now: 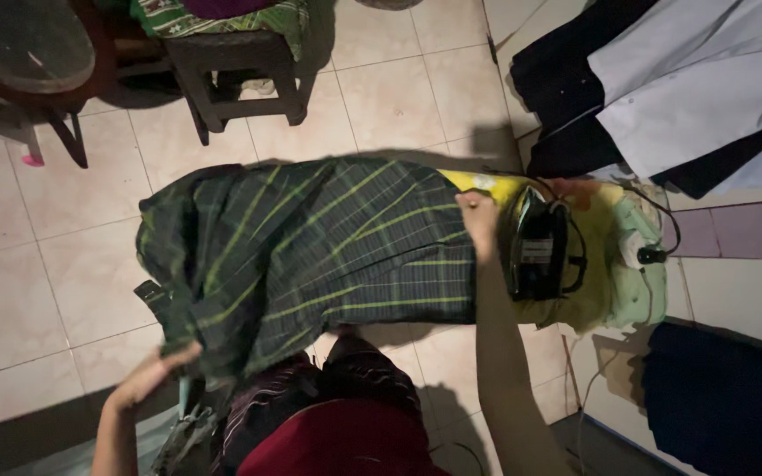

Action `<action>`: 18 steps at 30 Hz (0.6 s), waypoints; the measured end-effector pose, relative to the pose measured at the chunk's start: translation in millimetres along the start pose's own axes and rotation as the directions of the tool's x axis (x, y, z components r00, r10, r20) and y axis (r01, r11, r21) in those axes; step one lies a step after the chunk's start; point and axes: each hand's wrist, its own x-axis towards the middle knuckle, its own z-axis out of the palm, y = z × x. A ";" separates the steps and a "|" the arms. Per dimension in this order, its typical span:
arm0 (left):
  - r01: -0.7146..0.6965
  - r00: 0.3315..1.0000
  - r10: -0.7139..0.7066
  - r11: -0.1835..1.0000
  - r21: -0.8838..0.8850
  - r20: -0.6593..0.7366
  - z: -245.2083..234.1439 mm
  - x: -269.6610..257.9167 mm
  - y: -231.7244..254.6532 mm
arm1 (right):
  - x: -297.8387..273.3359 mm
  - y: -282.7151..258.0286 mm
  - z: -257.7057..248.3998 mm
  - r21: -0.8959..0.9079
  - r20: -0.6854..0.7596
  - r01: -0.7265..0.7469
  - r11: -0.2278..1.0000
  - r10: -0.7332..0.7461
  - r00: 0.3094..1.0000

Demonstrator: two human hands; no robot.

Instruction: The person irons a dark green plaid garment on a low ironing board using a steam iron. They repeatedly smooth the fabric with one hand while moving the iron with the other, adjusting the garment's position several times to cover different areas.

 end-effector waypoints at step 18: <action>-0.579 0.815 0.553 0.788 -0.209 -0.175 67.8 109.5 223.2 | -203.7 16.5 -236.3 0.543 -0.355 -0.386 0.746 0.621 0.699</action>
